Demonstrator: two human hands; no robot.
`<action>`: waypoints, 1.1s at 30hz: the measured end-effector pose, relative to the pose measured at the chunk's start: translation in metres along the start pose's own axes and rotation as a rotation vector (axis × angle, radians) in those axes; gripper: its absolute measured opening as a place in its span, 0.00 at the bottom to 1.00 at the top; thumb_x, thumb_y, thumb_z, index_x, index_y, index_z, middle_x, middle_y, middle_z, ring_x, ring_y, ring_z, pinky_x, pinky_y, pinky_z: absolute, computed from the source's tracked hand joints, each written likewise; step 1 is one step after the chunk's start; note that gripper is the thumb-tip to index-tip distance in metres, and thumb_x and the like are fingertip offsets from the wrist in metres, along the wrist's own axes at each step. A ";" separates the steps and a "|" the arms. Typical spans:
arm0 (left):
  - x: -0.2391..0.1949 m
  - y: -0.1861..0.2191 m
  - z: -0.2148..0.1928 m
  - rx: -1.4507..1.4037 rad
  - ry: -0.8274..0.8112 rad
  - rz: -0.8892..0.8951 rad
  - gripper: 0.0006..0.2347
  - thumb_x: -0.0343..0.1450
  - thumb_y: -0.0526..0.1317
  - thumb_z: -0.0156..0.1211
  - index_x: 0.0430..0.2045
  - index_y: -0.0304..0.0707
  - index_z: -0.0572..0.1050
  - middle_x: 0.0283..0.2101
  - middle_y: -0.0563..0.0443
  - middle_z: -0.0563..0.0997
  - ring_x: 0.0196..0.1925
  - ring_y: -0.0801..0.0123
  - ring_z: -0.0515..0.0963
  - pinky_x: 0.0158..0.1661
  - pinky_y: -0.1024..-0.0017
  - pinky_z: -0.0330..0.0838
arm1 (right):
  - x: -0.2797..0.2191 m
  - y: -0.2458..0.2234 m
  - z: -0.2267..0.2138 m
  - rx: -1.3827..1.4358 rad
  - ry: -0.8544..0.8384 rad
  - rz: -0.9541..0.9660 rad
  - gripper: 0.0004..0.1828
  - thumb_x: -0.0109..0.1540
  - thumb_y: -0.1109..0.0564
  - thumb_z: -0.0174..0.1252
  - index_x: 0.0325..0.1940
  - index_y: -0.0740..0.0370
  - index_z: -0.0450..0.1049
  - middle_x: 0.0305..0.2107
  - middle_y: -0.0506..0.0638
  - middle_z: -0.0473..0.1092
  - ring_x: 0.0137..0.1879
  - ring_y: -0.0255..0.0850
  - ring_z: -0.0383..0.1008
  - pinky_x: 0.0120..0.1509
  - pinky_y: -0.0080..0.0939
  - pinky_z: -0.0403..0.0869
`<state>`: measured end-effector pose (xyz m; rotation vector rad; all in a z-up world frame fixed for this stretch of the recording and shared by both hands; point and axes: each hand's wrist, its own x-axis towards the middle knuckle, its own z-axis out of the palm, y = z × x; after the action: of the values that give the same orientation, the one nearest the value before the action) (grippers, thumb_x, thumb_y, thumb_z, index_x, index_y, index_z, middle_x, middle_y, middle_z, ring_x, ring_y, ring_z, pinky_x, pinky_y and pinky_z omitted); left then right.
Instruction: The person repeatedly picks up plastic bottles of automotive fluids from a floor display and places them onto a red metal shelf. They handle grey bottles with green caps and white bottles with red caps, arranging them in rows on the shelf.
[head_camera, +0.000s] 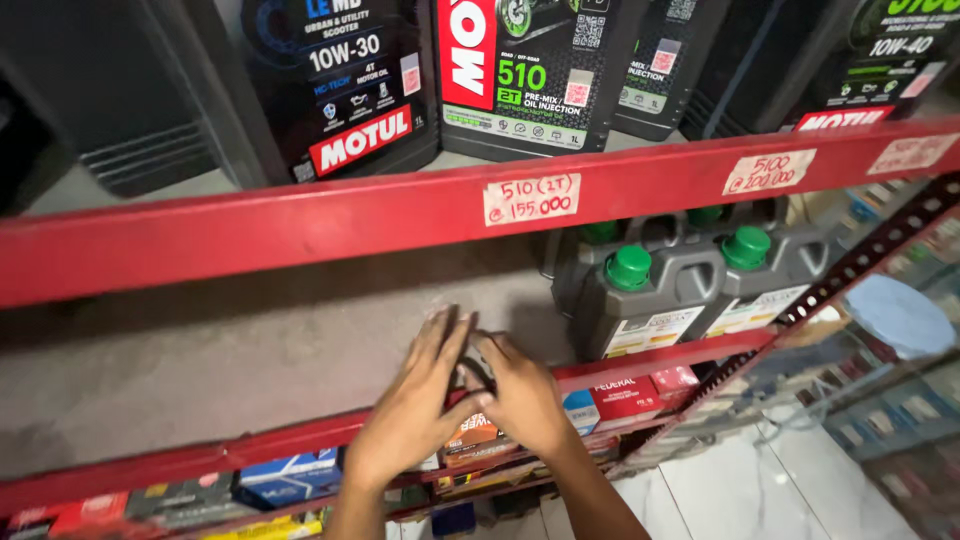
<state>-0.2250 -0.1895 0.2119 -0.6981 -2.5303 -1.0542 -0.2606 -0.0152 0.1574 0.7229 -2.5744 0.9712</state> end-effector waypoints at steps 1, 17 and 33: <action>-0.005 -0.005 0.006 -0.018 0.048 -0.092 0.37 0.67 0.46 0.66 0.69 0.33 0.55 0.72 0.26 0.54 0.73 0.34 0.54 0.65 0.52 0.54 | 0.001 -0.004 0.000 -0.006 0.011 0.021 0.26 0.57 0.55 0.64 0.59 0.60 0.71 0.50 0.60 0.73 0.50 0.62 0.76 0.50 0.56 0.75; -0.019 -0.042 0.014 -0.203 0.017 0.122 0.30 0.68 0.45 0.66 0.62 0.28 0.65 0.67 0.28 0.65 0.68 0.33 0.66 0.62 0.53 0.64 | -0.054 -0.030 0.035 -0.071 0.577 0.157 0.26 0.60 0.57 0.64 0.63 0.62 0.70 0.68 0.64 0.60 0.73 0.59 0.62 0.73 0.52 0.65; -0.045 -0.046 0.041 -0.216 -0.065 0.206 0.23 0.65 0.48 0.67 0.51 0.34 0.75 0.59 0.37 0.76 0.63 0.45 0.74 0.61 0.55 0.67 | -0.326 -0.122 0.034 -0.403 1.189 1.008 0.19 0.62 0.57 0.60 0.56 0.65 0.74 0.59 0.61 0.69 0.67 0.55 0.68 0.71 0.49 0.65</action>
<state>-0.2168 -0.2022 0.1375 -1.0427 -2.3544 -1.2593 0.0739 -0.0028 0.0560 -1.0682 -1.7526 0.6688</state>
